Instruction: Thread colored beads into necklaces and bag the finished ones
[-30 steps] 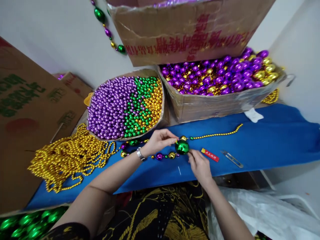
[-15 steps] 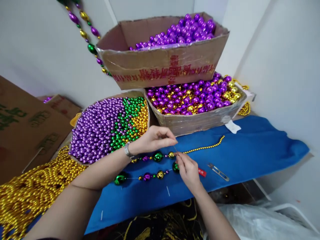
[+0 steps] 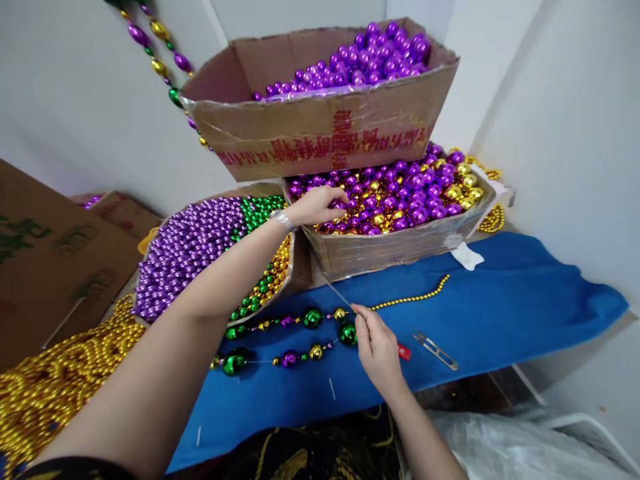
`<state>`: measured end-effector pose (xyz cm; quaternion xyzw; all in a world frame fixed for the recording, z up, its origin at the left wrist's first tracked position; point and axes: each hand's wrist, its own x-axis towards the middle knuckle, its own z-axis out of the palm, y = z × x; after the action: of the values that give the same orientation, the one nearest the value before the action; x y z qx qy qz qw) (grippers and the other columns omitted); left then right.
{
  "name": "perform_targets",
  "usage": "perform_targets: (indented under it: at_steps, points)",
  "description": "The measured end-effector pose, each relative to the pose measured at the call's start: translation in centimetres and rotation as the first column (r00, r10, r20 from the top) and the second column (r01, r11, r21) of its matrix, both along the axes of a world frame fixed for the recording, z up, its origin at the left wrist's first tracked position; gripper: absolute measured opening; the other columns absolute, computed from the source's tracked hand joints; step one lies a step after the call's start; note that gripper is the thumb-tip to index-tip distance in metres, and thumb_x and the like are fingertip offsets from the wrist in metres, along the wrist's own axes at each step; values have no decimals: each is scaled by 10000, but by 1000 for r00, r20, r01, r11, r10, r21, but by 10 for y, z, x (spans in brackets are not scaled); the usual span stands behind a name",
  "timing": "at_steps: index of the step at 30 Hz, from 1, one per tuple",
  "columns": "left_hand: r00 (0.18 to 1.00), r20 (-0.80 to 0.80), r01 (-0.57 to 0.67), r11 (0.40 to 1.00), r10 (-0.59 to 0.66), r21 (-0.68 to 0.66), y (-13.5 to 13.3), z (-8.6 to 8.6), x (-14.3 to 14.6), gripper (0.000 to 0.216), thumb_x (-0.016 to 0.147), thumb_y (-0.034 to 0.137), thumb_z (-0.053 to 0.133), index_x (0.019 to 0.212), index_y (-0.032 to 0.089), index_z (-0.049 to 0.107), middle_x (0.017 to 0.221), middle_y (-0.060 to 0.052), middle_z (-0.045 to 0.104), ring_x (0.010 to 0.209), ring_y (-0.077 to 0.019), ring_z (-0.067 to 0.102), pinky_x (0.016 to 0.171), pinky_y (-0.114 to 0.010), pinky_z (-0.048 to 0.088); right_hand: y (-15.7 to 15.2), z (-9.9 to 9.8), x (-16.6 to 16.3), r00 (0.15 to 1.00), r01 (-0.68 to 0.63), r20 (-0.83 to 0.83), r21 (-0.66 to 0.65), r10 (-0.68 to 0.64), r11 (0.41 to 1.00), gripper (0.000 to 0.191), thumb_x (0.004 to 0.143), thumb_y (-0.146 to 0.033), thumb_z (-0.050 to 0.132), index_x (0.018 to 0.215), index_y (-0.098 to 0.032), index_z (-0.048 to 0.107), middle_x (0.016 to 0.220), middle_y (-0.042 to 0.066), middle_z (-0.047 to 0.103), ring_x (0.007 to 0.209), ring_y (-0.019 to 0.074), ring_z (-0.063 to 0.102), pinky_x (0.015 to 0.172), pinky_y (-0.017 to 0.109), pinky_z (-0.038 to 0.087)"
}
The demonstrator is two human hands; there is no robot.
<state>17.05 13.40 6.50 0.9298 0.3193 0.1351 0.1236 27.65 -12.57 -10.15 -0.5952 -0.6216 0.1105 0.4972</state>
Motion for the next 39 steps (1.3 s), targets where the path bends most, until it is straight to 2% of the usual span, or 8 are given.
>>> perform_targets:
  at_steps: [2, 4, 5, 9, 12, 23, 32, 39]
  points:
    - [911, 410, 149, 960, -41, -236, -30, 0, -30, 318, 833, 236, 642, 1139, 160, 674, 1037, -89, 693, 888, -172, 639, 838, -322, 522, -3, 4, -1, 999, 36, 14, 2, -36, 999, 226, 987, -242, 446, 1096, -182, 635, 997, 61, 752, 873, 164, 728, 791, 268, 584]
    - [734, 668, 288, 837, 118, -465, -67, -9, -62, 369, 838, 286, 660, 1196, 198, 635, 1093, -72, 677, 850, -138, 640, 748, -268, 539, -6, 8, -3, 998, 43, 37, 35, -44, 998, 193, 982, -229, 457, 1039, -190, 637, 947, 52, 755, 831, 160, 728, 769, 259, 584]
    - [655, 718, 335, 761, 236, -556, -85, -17, -76, 367, 828, 297, 678, 1180, 206, 631, 1103, -67, 676, 829, -129, 645, 709, -250, 542, -7, 10, -5, 998, 33, 57, 63, -37, 997, 182, 977, -221, 467, 1028, -194, 640, 940, 49, 755, 826, 159, 727, 769, 258, 582]
    - [478, 647, 430, 484, 594, -762, -135, -54, -114, 312, 788, 304, 731, 1063, 180, 654, 1061, -74, 704, 740, -110, 658, 648, -226, 541, -6, 13, -13, 985, -47, 170, 168, 18, 985, 170, 952, -172, 516, 1059, -188, 648, 928, 51, 749, 814, 154, 720, 763, 250, 569]
    - [425, 588, 456, 399, 688, -796, -147, -73, -125, 326, 767, 295, 749, 1054, 160, 672, 1040, -91, 719, 732, -111, 661, 630, -215, 530, -4, 13, -19, 970, -87, 240, 187, 40, 978, 173, 940, -144, 534, 1069, -169, 646, 917, 62, 745, 810, 157, 720, 753, 246, 560]
    - [396, 537, 449, 353, 745, -821, -154, -81, -136, 309, 781, 308, 715, 1050, 166, 666, 1030, -95, 728, 708, -100, 652, 618, -220, 512, -4, 14, -27, 955, -105, 290, 151, 58, 983, 188, 962, -206, 503, 1064, -192, 661, 914, 55, 753, 781, 160, 720, 737, 267, 572]
    - [368, 558, 426, 399, 744, -812, -155, -87, -139, 353, 752, 339, 766, 1043, 169, 661, 1013, -82, 734, 693, -97, 665, 626, -218, 533, -5, 14, -27, 940, -115, 338, 174, 51, 978, 181, 952, -180, 517, 1074, -190, 651, 920, 53, 753, 782, 156, 719, 730, 254, 561]
    - [357, 553, 434, 391, 753, -812, -156, -89, -141, 366, 753, 346, 769, 1048, 160, 657, 987, -78, 731, 688, -95, 666, 624, -212, 534, -5, 14, -28, 936, -123, 349, 183, 52, 975, 173, 951, -173, 521, 1071, -192, 644, 909, 48, 751, 784, 154, 718, 725, 246, 555]
